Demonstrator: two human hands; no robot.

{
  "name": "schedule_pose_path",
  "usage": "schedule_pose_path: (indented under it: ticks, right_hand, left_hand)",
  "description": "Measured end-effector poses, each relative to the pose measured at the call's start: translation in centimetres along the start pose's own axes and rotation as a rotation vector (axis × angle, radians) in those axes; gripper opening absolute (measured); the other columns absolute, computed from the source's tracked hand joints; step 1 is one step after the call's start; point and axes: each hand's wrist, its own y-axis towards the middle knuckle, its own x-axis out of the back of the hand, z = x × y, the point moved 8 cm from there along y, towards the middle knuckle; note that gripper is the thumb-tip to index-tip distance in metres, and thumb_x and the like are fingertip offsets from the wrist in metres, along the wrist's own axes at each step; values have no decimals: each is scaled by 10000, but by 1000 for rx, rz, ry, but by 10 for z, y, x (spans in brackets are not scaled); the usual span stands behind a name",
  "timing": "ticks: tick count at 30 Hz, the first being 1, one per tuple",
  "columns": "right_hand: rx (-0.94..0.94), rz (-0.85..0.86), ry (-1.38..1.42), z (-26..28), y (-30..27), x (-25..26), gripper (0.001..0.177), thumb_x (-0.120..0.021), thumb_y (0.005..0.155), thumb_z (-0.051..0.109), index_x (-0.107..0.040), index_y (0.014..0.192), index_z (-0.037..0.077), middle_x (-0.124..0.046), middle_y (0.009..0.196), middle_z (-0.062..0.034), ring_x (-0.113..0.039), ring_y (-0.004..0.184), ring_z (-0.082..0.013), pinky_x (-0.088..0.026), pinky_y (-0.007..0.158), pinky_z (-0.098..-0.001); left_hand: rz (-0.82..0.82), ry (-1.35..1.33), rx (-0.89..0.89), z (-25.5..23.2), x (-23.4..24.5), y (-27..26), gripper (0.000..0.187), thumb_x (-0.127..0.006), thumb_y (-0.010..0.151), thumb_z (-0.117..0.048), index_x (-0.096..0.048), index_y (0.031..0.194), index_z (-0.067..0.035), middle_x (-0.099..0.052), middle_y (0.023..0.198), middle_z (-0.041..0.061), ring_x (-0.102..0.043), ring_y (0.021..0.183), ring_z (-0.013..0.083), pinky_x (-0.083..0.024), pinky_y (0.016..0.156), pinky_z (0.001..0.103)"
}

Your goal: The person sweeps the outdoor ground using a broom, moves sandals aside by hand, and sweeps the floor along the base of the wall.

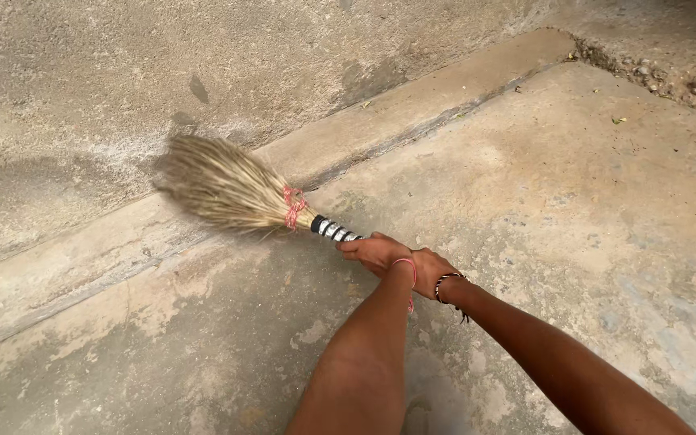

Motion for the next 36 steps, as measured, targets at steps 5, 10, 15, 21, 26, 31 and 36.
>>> schedule_pose_path:
  ticks: [5,10,15,21,26,31,36]
  right_hand:
    - [-349,78,438,-28,7,-44,444,-714,846,377,-729,906,-64,-785,903,-257,-775,808,-402,-582,707,-520]
    - [-546,-360,652,-30,3,-55,481,-749,837,444,-689,966,-16,-745,1008,-224,-745,934,-348,-592,788,-451]
    - [-495,-487,674,-27,-30,-46,571,-742,849,374,-552,1145,-76,-733,974,-255,-745,906,-391,-595,767,-477]
    - [-65,-442,378,-31,-47,-8,607,-747,837,291,-504,1196,-134,-734,839,-262,-743,785,-382,-608,672,-462]
    - [19,220,298,-35,-28,-28,308,-596,842,184,-751,861,-81,-770,682,-147,-728,543,-244,-582,508,-403]
    - [-155,73,383,-50,-33,-90,326,-720,877,322,-720,894,-3,-740,763,-152,-676,619,-219,-521,522,-358]
    - [-322,-148,316,-38,-43,-78,300,-764,845,331,-718,859,35,-772,844,-130,-719,697,-212,-532,558,-337]
  left_hand:
    - [-27,178,30,51,-78,74,387,-482,1048,-107,-315,1386,-18,-484,1379,213,-666,1131,406,-609,910,490]
    - [808,635,-523,30,-173,61,670,-709,904,-177,-286,1401,-29,-636,1240,261,-663,1132,371,-534,953,454]
    - [850,479,-716,22,-159,-10,602,-697,861,-167,-381,1364,-68,-667,1124,241,-677,1074,397,-524,903,478]
    - [250,110,-491,-6,-62,-29,551,-659,914,-126,-333,1353,-61,-625,1166,241,-671,1013,419,-535,857,521]
    - [-91,67,-11,16,-6,-30,431,-570,1003,-189,-296,1309,-58,-598,1160,222,-696,971,399,-570,835,519]
    - [84,381,-2,77,-49,7,312,-460,1082,-192,-359,1334,-38,-697,1172,217,-731,1020,354,-617,845,475]
    - [456,520,-418,55,-122,20,444,-641,954,-155,-404,1311,-40,-671,1184,247,-671,1105,401,-553,952,485]
